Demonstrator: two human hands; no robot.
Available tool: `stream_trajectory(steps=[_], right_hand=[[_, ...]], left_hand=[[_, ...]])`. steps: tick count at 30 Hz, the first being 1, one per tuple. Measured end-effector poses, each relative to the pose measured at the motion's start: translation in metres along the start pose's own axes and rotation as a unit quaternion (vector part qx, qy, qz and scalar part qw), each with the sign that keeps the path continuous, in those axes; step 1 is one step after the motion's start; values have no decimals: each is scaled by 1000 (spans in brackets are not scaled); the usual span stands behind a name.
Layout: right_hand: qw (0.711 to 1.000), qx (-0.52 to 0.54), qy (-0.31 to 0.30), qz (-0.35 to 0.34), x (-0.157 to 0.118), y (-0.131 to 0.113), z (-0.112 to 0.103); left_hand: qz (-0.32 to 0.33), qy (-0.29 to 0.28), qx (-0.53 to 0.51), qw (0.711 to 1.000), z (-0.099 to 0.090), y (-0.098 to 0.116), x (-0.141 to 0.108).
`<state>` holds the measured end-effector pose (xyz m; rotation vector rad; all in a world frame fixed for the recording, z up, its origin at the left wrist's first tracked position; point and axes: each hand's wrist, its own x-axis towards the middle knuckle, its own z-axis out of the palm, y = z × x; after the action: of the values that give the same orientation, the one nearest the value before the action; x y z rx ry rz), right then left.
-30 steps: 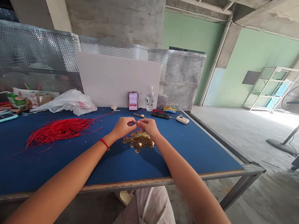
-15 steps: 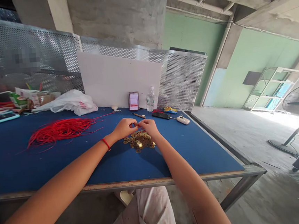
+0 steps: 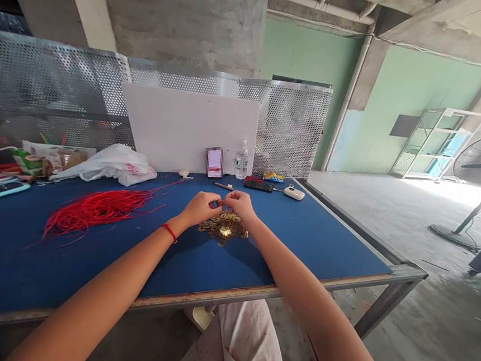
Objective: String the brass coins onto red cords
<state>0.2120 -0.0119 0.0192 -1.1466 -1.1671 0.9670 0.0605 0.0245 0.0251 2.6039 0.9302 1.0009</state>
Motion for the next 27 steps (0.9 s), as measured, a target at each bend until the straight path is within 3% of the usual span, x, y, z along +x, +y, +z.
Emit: stream_trajectory(steps=[9, 12, 17, 22, 25, 27], right_hand=[[995, 103, 7, -2, 1, -7, -3], [989, 143, 21, -31, 5, -10, -8], [979, 181, 46, -77, 12, -10, -12], [974, 191, 55, -110, 15, -8, -12], [984, 117, 41, -131, 16, -5, -11], [990, 3, 47, -136, 16, -2, -10]], left_hand=[[-12, -10, -75, 997, 3, -3, 1], [-34, -44, -147, 988, 5, -5, 3], [-90, -152, -296, 939, -1, -1, 2], [-140, -169, -407, 887, -6, 1, -1], [-157, -181, -472, 848, -7, -1, -1], [-173, -188, -500, 827, -8, -2, 0]])
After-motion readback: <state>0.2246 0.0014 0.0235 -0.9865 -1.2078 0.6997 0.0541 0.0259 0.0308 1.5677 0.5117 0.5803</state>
